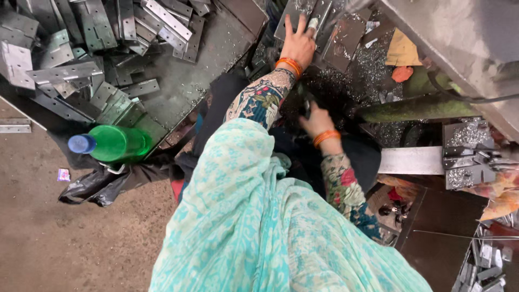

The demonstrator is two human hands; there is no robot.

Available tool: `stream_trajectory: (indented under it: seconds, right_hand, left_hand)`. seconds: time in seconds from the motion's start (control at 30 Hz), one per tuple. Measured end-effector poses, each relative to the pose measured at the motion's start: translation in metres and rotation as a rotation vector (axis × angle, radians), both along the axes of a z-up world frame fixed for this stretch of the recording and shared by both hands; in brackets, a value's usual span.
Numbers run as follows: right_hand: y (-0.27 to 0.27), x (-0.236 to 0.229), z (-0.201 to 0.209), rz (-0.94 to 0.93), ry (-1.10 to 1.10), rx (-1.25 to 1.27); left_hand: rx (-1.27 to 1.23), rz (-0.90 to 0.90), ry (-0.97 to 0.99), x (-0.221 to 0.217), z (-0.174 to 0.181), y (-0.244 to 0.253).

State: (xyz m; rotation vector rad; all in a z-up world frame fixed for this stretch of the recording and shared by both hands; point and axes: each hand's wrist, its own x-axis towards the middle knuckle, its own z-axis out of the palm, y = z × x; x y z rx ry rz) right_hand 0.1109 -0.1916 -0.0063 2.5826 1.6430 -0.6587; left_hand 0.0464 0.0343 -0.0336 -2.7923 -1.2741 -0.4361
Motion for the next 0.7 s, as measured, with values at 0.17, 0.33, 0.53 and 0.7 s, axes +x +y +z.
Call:
stream_trajectory:
  seconds: [0.17, 0.33, 0.53, 0.7]
  right_hand:
    - [-0.053, -0.019, -0.086, -0.036, 0.055, 0.422]
    - [-0.057, -0.009, -0.089, -0.02, 0.099, 0.359]
    - [-0.011, 0.012, -0.003, 0.055, 0.06, 0.041]
    - [-0.011, -0.004, -0.023, -0.031, -0.009, 0.035]
  left_hand:
    - [0.045, 0.004, -0.162, -0.001, -0.011, -0.004]
    - [0.02, -0.017, -0.097, 0.0, -0.013, -0.017]
    - [-0.045, -0.023, -0.084, 0.016, -0.017, 0.0]
    - [-0.041, -0.025, -0.092, 0.039, -0.019, 0.027]
